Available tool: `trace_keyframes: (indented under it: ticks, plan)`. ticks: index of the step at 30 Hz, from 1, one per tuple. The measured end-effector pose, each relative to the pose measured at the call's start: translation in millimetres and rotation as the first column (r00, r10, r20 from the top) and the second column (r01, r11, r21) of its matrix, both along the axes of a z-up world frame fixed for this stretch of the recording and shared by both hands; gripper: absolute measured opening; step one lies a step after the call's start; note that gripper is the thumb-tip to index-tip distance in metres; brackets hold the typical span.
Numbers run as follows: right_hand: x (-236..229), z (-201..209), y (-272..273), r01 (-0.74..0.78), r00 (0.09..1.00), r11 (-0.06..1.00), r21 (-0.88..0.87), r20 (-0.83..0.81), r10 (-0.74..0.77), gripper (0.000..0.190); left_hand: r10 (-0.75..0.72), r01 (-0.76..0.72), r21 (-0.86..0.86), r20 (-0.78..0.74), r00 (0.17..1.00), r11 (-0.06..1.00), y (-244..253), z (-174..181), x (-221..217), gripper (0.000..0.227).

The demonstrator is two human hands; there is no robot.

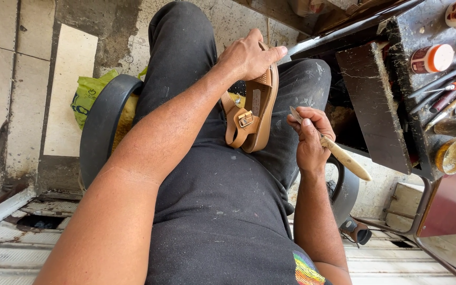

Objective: The person sits on the floor and holds a brown sandal on their lap. They use a wooden-handled tool to scrape and clean the sole, rotating the sandal to work on different areas of the sole and the strap attachment points.

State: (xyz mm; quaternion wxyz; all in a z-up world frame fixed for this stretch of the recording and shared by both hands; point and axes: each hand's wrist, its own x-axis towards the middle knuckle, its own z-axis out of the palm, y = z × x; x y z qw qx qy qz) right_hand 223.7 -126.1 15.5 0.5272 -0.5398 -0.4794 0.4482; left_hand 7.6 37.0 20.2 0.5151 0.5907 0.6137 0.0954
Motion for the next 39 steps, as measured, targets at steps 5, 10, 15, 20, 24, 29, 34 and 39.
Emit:
trace_keyframes:
  ticks: [5, 10, 15, 20, 24, 29, 34, 39]
  plan:
    - [-3.8, 4.5, -0.5, -0.016, 1.0, 1.0, 0.018, -0.018, 0.016, 0.019, -0.003, 0.003, -0.002, 0.063, 0.998, 1.0, 1.0, 4.2, 0.2, 0.062]
    - [-10.9, 14.0, 3.4, -0.051, 0.991, 0.997, 0.053, -0.117, 0.057, 0.02, -0.043, 0.016, 0.086, 0.315, 0.948, 0.996, 3.4, 6.1, -8.8, 0.07]
    - [-27.9, 30.8, 10.1, -0.143, 0.961, 0.981, 0.128, -0.218, 0.169, 0.016, -0.099, -0.026, 0.174, 0.668, 0.738, 0.984, 1.1, 5.6, -24.2, 0.059]
    - [-51.3, 39.6, 22.4, -0.17, 0.967, 0.958, 0.232, -0.148, 0.208, 0.011, -0.006, -0.025, 0.018, 0.902, 0.431, 1.0, -4.5, -18.2, -26.8, 0.044]
    - [-72.7, 50.5, 32.3, -0.214, 0.964, 0.935, 0.282, -0.096, 0.25, 0.009, 0.106, -0.031, -0.101, 0.961, 0.256, 0.994, -14.7, -8.4, -30.6, 0.047]
    - [-95.6, 49.6, 44.2, -0.204, 0.973, 0.937, 0.284, -0.043, 0.225, 0.005, 0.206, -0.129, -0.187, 0.967, 0.148, 0.974, -20.4, -17.3, -24.7, 0.047]
    - [-104.3, 22.9, 56.7, -0.125, 0.952, 0.925, 0.358, -0.218, 0.213, 0.011, 0.316, -0.194, -0.291, 0.942, 0.111, 0.937, -17.1, -49.6, -21.4, 0.061]
    - [-102.0, 15.8, 59.6, -0.148, 0.955, 0.932, 0.332, -0.195, 0.222, 0.011, 0.275, -0.124, -0.263, 0.957, 0.092, 0.957, -14.7, -68.4, -22.0, 0.081]
